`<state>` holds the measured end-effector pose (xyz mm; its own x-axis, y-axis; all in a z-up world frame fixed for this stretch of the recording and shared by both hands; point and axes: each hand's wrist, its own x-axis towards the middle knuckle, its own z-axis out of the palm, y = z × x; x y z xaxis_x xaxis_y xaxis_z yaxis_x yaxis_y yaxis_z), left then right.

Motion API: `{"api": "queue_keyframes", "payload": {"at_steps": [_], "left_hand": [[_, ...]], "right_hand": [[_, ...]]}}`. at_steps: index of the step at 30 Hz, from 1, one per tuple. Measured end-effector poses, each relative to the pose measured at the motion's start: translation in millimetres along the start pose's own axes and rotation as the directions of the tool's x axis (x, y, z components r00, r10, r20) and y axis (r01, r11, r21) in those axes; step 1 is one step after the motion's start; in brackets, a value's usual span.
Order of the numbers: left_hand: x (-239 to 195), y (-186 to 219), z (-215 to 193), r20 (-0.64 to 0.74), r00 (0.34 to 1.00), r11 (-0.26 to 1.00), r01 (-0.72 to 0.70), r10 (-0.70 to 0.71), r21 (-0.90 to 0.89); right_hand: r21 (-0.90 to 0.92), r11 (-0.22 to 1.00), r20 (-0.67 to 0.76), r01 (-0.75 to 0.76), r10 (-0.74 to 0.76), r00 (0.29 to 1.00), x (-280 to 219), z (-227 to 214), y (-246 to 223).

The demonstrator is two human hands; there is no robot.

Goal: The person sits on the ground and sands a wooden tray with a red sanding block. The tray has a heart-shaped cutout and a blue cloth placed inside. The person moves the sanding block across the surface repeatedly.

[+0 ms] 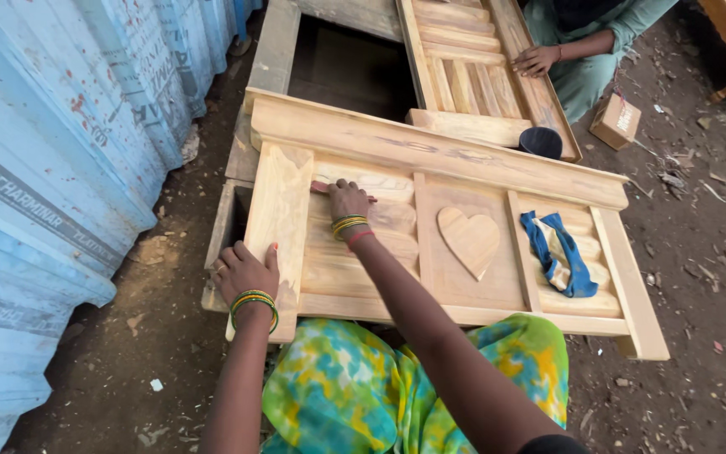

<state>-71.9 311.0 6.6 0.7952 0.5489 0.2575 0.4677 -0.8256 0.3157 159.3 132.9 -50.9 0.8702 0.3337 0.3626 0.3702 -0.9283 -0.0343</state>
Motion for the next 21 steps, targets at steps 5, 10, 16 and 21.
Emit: {"api": "queue_keyframes", "payload": {"at_steps": [5, 10, 16, 21], "left_hand": [[-3, -3, 2, 0.015, 1.0, 1.0, 0.006, -0.006, 0.003], [0, -2, 3, 0.022, 1.0, 1.0, 0.015, -0.015, -0.018], [1, 0, 2, 0.03, 0.999, 0.999, 0.022, -0.021, -0.026], [-5, -3, 3, -0.002, 1.0, 0.999, 0.024, -0.024, -0.024]], "right_hand": [[0.105, 0.994, 0.131, -0.008, -0.006, 0.991, -32, -55, 66], [-0.048, 0.976, 0.067, -0.211, 0.214, 0.975, -38, -48, 73], [-0.048, 0.999, 0.022, -0.021, 0.022, 1.0, 0, -1, 0], [0.215, 0.975, 0.112, 0.055, -0.081, 0.99, -26, -39, 59]]}}
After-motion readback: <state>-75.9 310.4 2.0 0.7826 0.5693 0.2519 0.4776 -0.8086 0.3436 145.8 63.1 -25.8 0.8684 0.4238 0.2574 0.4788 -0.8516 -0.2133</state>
